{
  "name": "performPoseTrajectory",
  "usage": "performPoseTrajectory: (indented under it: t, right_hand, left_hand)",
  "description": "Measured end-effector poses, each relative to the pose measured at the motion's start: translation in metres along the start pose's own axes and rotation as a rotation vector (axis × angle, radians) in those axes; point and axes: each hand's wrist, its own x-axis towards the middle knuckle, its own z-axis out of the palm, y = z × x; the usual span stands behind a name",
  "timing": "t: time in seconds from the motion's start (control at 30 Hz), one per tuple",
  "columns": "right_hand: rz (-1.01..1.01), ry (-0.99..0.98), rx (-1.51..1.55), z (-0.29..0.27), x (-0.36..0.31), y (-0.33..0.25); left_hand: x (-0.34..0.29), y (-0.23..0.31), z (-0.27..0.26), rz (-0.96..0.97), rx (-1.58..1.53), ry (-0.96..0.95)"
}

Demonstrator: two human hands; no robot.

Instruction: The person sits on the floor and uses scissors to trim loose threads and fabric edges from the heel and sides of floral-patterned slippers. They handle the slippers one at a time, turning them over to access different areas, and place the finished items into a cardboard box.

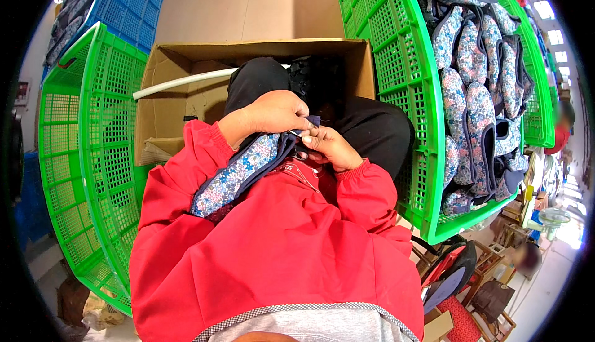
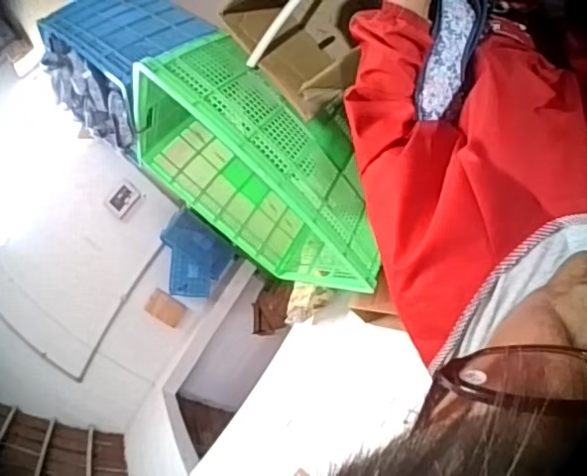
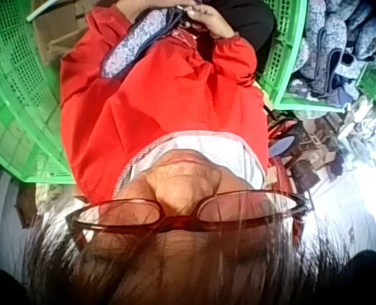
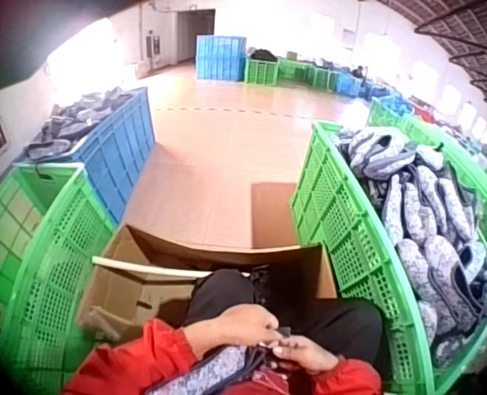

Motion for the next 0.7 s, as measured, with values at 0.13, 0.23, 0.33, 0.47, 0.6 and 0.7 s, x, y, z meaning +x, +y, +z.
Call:
performPoseTrajectory:
  t: [0.13, 0.23, 0.33, 0.47, 0.6, 0.7]
  right_hand:
    - [0.020, 0.035, 0.017, -0.0020, 0.0001, 0.0029]
    - [0.011, 0.042, 0.005, -0.0010, -0.0010, 0.0023]
    - [-0.007, 0.077, -0.002, -0.0021, 0.0015, 0.0067]
    - [0.007, 0.013, -0.005, -0.0019, -0.0005, 0.0002]
    - [-0.011, 0.036, -0.022, -0.0020, 0.0007, 0.0025]
    - [-0.021, 0.055, -0.044, -0.0010, 0.0004, 0.0034]
  left_hand:
    - [-0.0008, 0.0016, -0.0002, 0.010, 0.019, 0.008]
    - [-0.0017, 0.0030, -0.0009, -0.003, 0.025, 0.003]
    - [-0.0023, 0.0037, -0.0015, 0.001, 0.009, -0.002]
    - [-0.0001, 0.0006, 0.0007, -0.004, 0.015, -0.002]
    - [0.0001, 0.0003, 0.0011, -0.001, 0.019, -0.005]
    - [0.0004, -0.0001, 0.0018, 0.002, 0.016, 0.002]
